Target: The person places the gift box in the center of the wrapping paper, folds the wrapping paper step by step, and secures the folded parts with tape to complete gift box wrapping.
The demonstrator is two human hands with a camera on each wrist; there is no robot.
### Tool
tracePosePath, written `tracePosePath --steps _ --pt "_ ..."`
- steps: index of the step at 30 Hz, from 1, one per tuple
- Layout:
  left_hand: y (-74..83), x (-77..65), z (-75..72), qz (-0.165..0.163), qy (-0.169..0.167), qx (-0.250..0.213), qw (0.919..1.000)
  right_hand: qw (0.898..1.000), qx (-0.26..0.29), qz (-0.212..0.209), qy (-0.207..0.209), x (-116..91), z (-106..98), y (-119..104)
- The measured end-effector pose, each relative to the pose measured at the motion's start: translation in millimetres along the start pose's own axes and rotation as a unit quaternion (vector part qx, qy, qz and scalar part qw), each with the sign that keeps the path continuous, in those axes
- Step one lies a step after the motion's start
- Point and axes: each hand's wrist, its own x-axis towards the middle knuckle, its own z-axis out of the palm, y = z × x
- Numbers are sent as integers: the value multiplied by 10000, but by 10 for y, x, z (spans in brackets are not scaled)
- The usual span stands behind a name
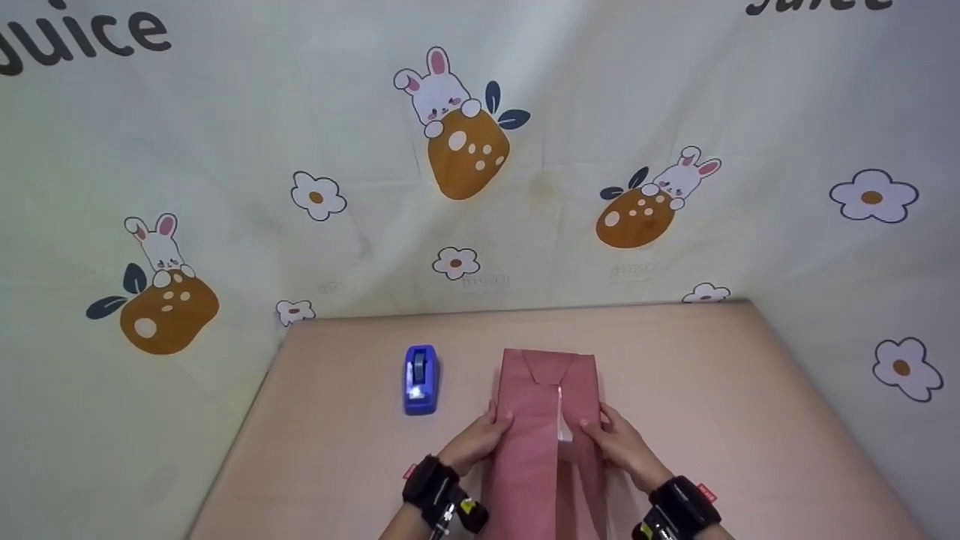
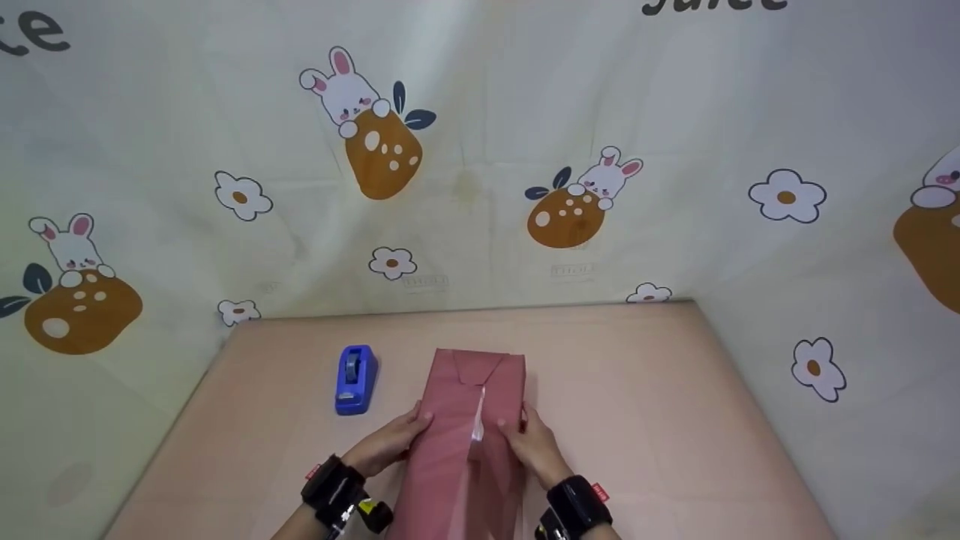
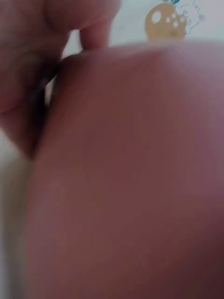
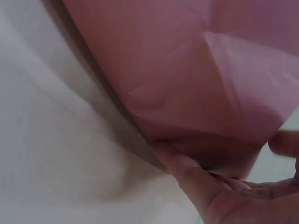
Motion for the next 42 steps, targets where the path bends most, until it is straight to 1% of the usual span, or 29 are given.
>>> tracePosePath --steps 2,5,8,9,12,15,17,22,25,28,31,32,34,35,38,40,42 --pt "12 -44 42 -197 101 54 9997 10000 -60 15 -37 3 14 31" --pt "1 -87 87 -253 258 211 9991 9997 -231 7 -13 -50 36 75" --pt "-24 -107 116 -103 424 360 9984 9991 -399 -139 -37 -137 79 108" --pt "-27 -110 121 -45 461 347 9983 9988 -453 -201 -35 -172 95 115" --pt "-32 -124 133 123 466 303 9984 9983 -518 -263 -82 -268 147 131" --pt "-33 -139 136 186 402 168 9989 9988 -383 -163 -245 -335 177 139" --pt "-37 -143 137 215 359 44 9991 9989 -149 -54 -431 -350 173 135" --pt "-60 -130 156 263 318 -208 9989 9971 308 145 -685 -271 109 138" --pt "-82 -103 188 268 392 -331 9983 9958 453 184 -776 -216 79 156" --pt "-91 -72 221 182 526 -612 9966 9939 582 228 -912 -183 71 167" --pt "-94 -65 233 14 586 -871 9945 9930 603 309 -966 -180 66 160" --pt "-92 -77 230 -64 539 -959 9939 9928 595 331 -981 -194 62 155" --pt "-88 -136 212 -142 313 -1116 9932 9921 631 336 -1035 -252 45 139" --pt "-83 -181 196 -197 174 -1160 9929 9910 695 303 -1106 -294 33 133" --pt "-71 -362 152 -159 -319 -1212 9920 9879 822 134 -1312 -445 -7 121" --pt "-69 -483 126 -91 -490 -1089 9928 9854 850 10 -1474 -530 -29 122" --pt "-75 -579 114 -36 -549 -932 9941 9834 817 -89 -1617 -588 -42 130"
